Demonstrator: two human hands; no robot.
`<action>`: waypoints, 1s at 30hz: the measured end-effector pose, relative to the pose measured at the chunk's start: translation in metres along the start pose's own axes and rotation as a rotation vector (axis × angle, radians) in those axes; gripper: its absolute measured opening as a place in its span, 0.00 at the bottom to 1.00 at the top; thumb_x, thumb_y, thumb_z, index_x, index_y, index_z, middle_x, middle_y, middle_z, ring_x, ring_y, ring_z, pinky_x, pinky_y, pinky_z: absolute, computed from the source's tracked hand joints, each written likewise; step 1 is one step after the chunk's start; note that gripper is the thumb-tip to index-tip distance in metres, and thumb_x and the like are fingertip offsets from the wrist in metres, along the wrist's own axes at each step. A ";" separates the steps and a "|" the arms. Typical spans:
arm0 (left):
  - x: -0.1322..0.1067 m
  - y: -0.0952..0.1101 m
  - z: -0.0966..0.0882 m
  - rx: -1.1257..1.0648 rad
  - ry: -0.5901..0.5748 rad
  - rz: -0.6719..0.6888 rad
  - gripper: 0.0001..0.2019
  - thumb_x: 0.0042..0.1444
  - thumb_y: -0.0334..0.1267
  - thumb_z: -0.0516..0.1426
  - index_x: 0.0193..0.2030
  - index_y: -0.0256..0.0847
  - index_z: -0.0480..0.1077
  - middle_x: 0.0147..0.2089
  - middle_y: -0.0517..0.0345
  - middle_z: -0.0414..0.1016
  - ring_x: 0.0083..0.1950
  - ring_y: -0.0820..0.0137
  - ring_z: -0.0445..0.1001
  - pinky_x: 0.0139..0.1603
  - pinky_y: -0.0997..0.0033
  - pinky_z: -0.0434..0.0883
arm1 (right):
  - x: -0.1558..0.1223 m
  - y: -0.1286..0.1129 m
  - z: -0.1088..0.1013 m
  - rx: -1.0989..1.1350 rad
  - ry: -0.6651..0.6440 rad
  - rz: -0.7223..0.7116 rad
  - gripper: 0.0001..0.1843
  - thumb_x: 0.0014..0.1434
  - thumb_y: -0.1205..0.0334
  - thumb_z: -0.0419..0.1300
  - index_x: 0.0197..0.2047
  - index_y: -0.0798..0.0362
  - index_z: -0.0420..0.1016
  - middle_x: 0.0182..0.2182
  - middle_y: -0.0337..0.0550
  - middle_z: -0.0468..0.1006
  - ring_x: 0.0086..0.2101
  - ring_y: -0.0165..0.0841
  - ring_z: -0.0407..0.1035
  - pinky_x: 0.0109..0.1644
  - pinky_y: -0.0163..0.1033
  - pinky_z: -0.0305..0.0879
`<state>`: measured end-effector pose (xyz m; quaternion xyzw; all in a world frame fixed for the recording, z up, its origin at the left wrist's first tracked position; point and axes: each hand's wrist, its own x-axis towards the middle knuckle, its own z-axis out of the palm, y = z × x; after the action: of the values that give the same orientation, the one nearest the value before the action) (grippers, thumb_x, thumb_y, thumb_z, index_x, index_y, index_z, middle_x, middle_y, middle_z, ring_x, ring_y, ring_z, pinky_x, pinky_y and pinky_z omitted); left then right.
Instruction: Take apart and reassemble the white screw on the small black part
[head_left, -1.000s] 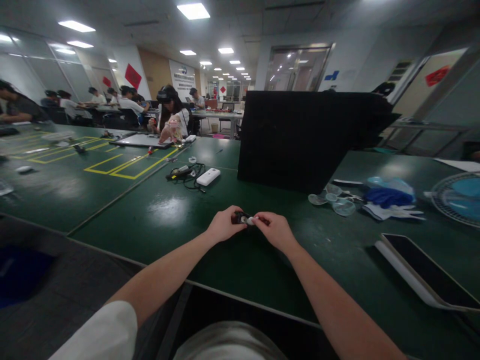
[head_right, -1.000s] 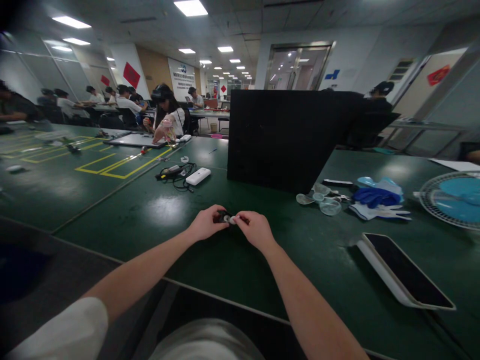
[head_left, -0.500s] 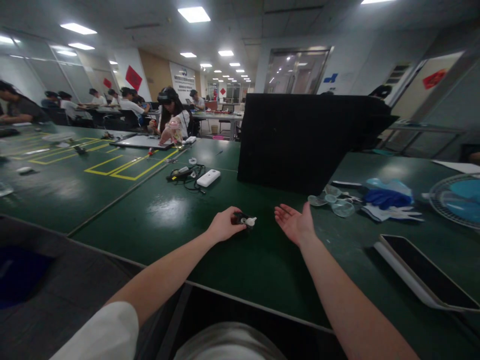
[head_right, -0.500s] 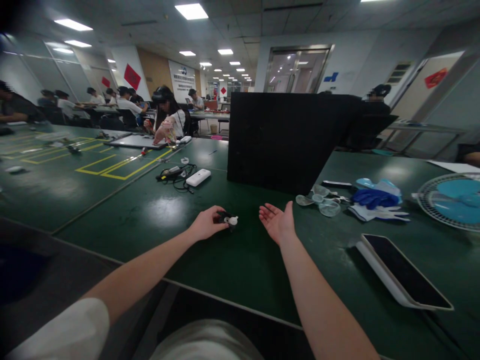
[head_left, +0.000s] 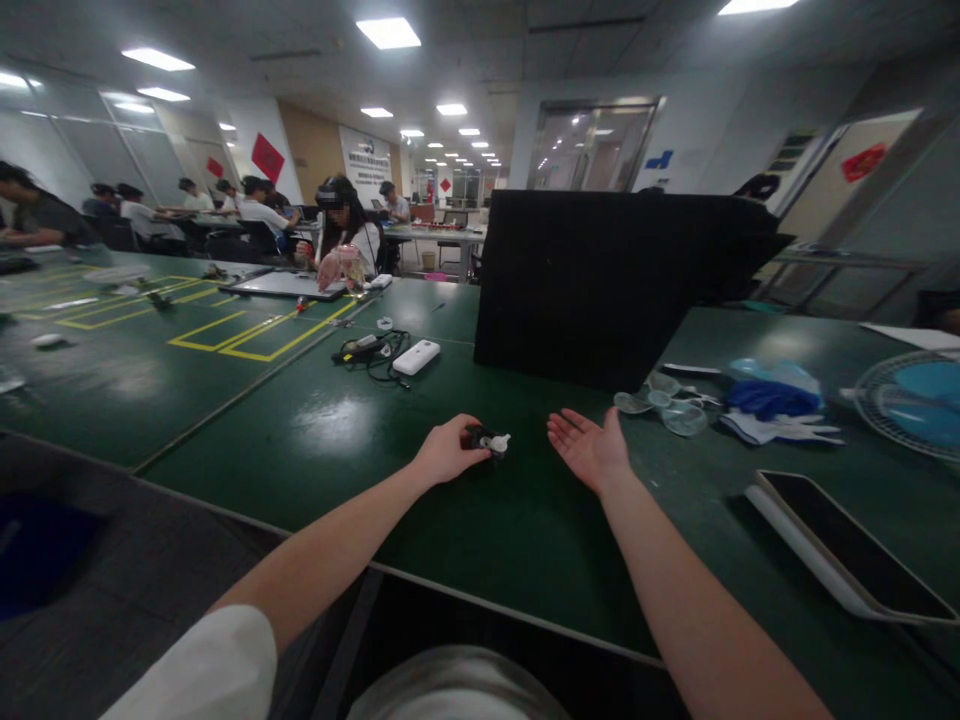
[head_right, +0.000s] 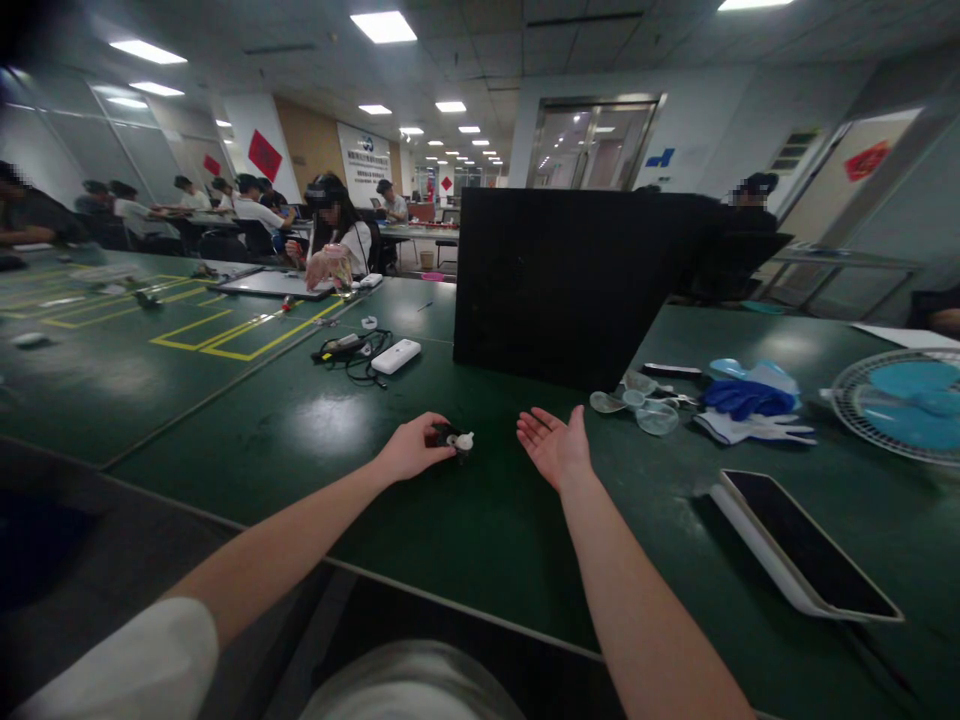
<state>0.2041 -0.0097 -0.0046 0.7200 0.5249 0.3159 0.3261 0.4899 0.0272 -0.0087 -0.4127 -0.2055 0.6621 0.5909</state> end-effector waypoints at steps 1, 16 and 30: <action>0.000 0.000 0.000 0.003 0.002 -0.001 0.25 0.49 0.44 0.66 0.54 0.44 0.69 0.43 0.56 0.80 0.44 0.65 0.80 0.49 0.65 0.73 | 0.000 0.000 0.000 -0.011 -0.004 -0.005 0.39 0.61 0.29 0.33 0.45 0.51 0.70 0.45 0.56 0.77 0.46 0.43 0.74 0.43 0.50 0.76; 0.007 -0.035 -0.047 0.255 0.238 0.027 0.22 0.48 0.41 0.65 0.51 0.43 0.69 0.54 0.50 0.72 0.54 0.61 0.73 0.56 0.61 0.69 | -0.003 0.001 0.003 -0.090 -0.018 -0.030 0.39 0.62 0.30 0.33 0.44 0.51 0.71 0.44 0.56 0.78 0.46 0.42 0.74 0.45 0.50 0.76; -0.011 -0.085 -0.137 0.946 0.240 0.040 0.24 0.49 0.32 0.59 0.55 0.48 0.69 0.57 0.48 0.68 0.60 0.50 0.64 0.59 0.48 0.62 | -0.002 0.002 0.007 0.011 0.003 -0.012 0.36 0.64 0.32 0.36 0.43 0.52 0.72 0.38 0.55 0.80 0.40 0.42 0.76 0.39 0.48 0.76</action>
<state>0.0454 0.0186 0.0069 0.7578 0.6307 0.1295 -0.1057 0.4833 0.0263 -0.0059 -0.4092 -0.2035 0.6590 0.5974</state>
